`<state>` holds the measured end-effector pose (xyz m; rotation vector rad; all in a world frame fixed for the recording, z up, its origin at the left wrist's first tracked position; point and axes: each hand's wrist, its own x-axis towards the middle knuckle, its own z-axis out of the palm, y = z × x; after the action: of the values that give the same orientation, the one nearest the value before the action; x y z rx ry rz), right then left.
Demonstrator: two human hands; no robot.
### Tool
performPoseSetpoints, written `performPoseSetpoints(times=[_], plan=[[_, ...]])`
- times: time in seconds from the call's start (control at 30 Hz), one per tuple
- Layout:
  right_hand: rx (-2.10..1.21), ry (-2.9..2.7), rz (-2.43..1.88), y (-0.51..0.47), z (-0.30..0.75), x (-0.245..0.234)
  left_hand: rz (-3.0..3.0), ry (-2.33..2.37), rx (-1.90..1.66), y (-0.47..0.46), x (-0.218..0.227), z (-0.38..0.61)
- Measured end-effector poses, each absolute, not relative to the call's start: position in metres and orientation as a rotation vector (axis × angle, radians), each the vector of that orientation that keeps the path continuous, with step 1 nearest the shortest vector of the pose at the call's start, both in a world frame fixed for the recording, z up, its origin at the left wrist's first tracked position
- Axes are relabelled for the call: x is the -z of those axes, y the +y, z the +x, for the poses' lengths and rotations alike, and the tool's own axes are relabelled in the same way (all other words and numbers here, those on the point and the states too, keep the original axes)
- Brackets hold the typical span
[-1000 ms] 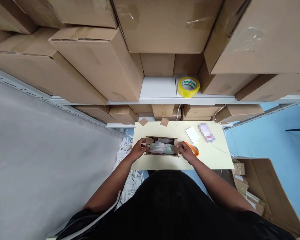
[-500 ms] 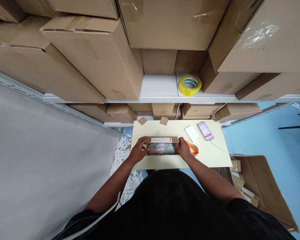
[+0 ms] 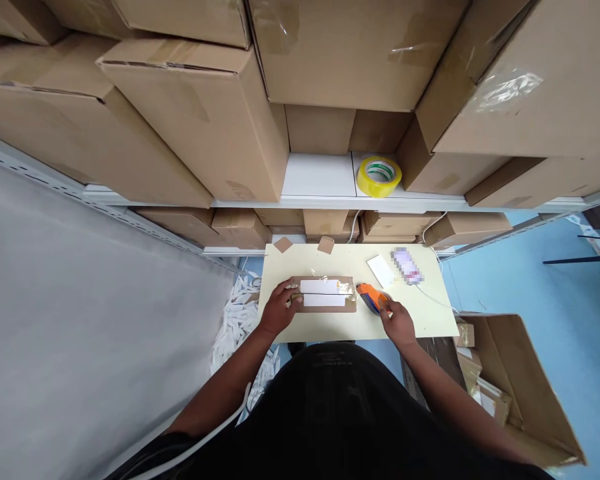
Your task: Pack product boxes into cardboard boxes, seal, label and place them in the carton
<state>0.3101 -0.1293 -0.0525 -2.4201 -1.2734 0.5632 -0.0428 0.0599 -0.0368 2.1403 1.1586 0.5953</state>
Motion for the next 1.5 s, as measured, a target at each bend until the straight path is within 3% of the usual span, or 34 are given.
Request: performPoseSetpoints(times=[0.3,0.6,0.77,0.83,0.97,1.17,1.5], plan=[[-0.678,-1.505,-2.901,-0.086,0.298,0.076,2.319,1.308,-0.662,0.059,0.05,-0.019],[-0.677,-1.386,-2.837,-0.101,0.309,0.065,2.603,1.345,-0.432,0.046,0.041,-0.014],[-0.802,-1.005,-2.35,-0.116,0.317,0.018,2.623,1.132,-0.087,0.044,0.031,-0.001],[-0.873,-1.021,-2.144,-0.108,0.312,-0.008,2.505,1.193,-0.069,0.043,0.027,0.005],[-1.024,-1.378,-1.942,-0.062,0.281,-0.045,2.003,1.288,-0.424,0.044,0.02,0.006],[-0.844,-2.0,-1.991,0.003,0.228,-0.051,0.878,1.055,-0.515,0.054,0.015,-0.015],[-0.666,-2.186,-2.169,0.019,0.203,-0.049,0.639,0.934,-0.654,0.051,0.018,-0.021]])
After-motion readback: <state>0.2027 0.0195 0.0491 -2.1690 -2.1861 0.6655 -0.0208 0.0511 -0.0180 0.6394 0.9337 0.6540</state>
